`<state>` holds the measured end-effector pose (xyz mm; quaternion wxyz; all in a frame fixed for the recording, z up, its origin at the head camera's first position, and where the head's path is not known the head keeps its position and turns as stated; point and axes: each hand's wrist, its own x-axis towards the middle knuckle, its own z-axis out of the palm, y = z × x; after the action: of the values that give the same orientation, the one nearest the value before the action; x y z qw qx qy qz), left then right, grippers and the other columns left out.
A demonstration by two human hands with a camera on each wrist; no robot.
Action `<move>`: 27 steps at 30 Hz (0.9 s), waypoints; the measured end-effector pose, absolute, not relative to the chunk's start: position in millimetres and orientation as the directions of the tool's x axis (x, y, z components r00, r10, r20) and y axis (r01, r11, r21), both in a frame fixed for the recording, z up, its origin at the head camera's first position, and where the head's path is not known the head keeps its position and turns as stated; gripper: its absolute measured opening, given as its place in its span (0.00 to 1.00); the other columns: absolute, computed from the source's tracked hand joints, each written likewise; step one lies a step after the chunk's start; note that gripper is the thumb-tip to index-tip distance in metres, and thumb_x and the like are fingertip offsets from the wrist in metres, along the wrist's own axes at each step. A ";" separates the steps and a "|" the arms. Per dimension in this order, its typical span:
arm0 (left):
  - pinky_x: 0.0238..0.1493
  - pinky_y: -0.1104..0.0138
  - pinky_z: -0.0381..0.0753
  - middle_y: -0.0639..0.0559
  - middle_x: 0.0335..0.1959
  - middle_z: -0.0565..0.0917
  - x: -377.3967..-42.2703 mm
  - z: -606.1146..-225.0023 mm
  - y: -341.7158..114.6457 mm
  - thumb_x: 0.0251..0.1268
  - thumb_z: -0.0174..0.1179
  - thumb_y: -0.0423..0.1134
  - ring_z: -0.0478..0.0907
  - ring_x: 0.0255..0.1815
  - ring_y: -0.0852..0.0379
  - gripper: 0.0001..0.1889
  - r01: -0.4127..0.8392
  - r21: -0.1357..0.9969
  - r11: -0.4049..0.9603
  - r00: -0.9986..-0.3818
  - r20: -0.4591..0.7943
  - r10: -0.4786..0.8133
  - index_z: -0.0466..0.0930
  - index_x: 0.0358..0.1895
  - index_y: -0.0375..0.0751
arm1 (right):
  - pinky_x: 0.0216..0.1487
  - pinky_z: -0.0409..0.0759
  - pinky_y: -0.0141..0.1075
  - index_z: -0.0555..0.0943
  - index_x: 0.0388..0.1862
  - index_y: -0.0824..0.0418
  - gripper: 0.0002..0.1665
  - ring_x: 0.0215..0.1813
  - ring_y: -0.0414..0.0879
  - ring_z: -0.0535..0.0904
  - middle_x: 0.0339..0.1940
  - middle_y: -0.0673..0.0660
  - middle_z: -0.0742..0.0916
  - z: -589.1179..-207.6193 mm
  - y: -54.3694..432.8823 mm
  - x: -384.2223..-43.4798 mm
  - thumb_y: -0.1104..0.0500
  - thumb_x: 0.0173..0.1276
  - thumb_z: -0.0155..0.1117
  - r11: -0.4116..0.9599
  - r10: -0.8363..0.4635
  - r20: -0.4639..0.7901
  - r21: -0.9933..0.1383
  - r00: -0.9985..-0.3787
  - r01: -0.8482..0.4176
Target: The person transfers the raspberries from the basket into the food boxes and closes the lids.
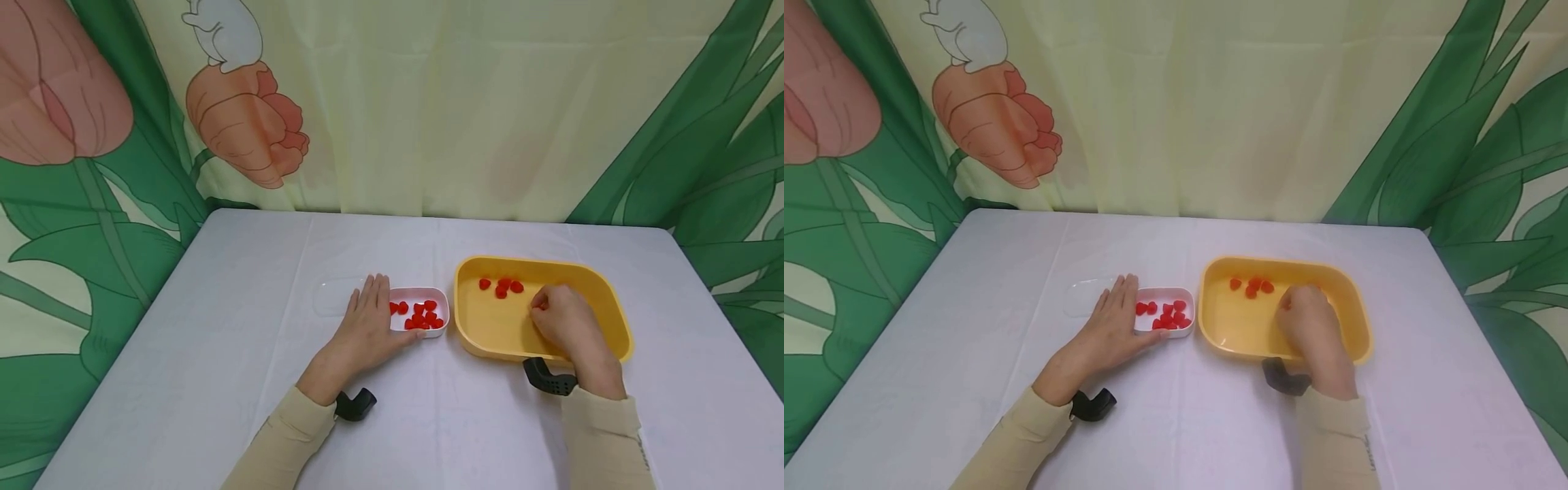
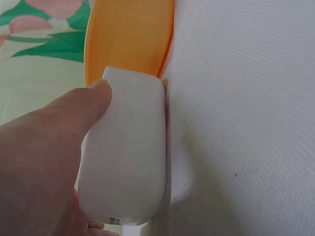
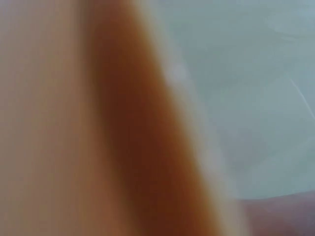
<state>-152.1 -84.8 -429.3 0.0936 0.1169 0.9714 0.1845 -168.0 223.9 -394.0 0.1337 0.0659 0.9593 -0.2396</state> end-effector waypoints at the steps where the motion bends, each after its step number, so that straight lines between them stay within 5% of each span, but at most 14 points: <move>1: 0.81 0.47 0.44 0.41 0.82 0.47 -152.0 -429.3 -84.8 0.56 0.60 0.71 0.40 0.83 0.43 0.60 0.192 0.380 0.905 -0.955 -0.140 0.261 0.41 0.80 0.36 | 0.39 0.77 0.36 0.81 0.47 0.72 0.13 0.40 0.56 0.75 0.40 0.67 0.83 -393.9 223.6 -168.2 0.65 0.68 0.60 0.873 0.066 -0.288 -0.447 -0.955 0.195; 27: 0.81 0.47 0.45 0.40 0.82 0.48 -151.5 -426.9 -83.7 0.56 0.61 0.70 0.41 0.83 0.43 0.60 0.189 0.380 0.906 -0.956 -0.139 0.258 0.42 0.80 0.36 | 0.50 0.80 0.50 0.81 0.49 0.69 0.12 0.45 0.58 0.73 0.47 0.68 0.83 -384.6 209.6 -164.0 0.66 0.69 0.61 0.867 0.029 -0.096 -0.494 -0.995 0.073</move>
<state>-151.5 -83.7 -426.9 0.0936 0.1150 0.9716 0.1843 -164.0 209.6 -384.6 0.0428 0.0264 0.9651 -0.2570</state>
